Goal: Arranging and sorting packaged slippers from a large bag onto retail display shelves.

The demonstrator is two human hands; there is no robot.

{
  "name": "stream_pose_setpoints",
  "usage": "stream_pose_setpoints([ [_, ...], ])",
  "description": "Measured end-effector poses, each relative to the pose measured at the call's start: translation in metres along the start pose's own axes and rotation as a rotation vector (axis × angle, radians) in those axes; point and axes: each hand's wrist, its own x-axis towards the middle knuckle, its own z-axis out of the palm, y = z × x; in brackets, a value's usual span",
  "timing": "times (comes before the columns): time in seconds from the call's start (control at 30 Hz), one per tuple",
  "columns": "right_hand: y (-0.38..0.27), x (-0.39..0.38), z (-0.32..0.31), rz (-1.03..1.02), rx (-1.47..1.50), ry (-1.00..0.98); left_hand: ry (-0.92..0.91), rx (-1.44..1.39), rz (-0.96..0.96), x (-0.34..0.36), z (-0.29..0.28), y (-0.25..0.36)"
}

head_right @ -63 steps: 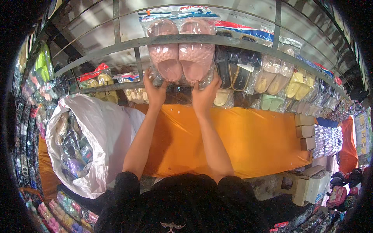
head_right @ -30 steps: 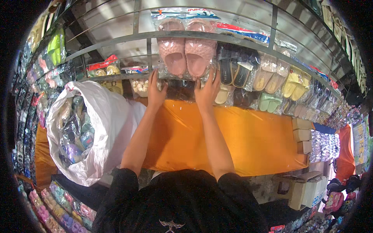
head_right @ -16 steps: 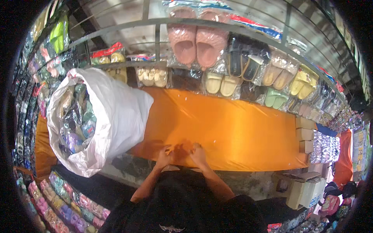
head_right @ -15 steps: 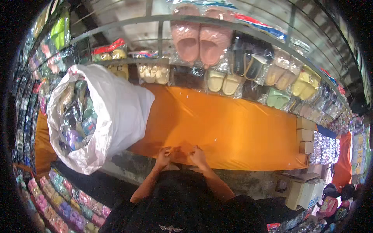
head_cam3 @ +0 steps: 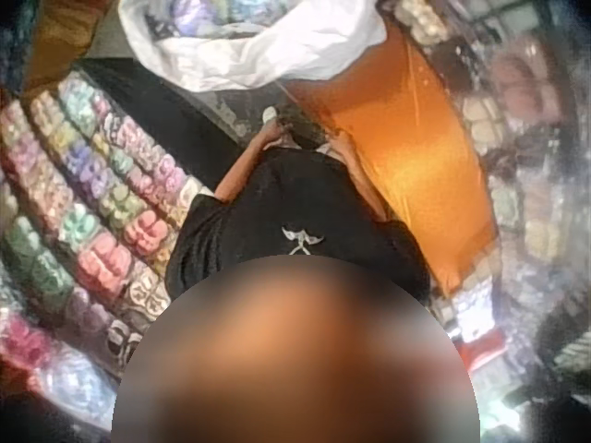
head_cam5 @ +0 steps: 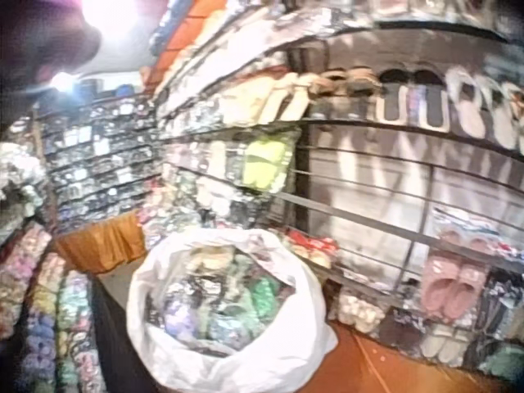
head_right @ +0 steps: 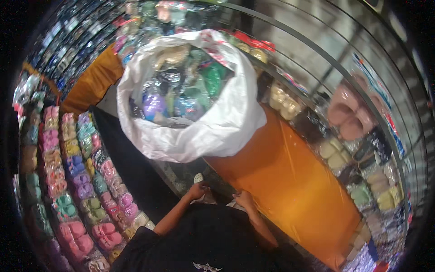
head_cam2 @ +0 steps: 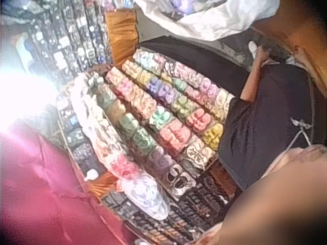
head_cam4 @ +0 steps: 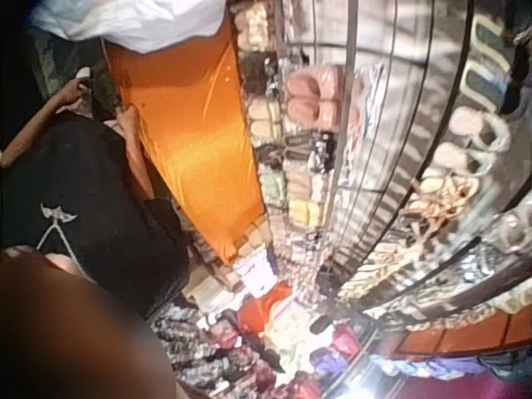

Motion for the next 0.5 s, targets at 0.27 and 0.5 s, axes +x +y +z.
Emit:
stream_pose_setpoints([
  [0.27, -0.256, 0.012, -0.074, -0.555, 0.132, -0.471, 0.259, -0.266, 0.011, -0.057, -0.174, 0.011],
  [0.5, -0.404, 0.006, -0.155, -0.671, 0.448, -0.872, 0.085, -0.503, 0.108, -0.098, -0.321, 0.056],
])
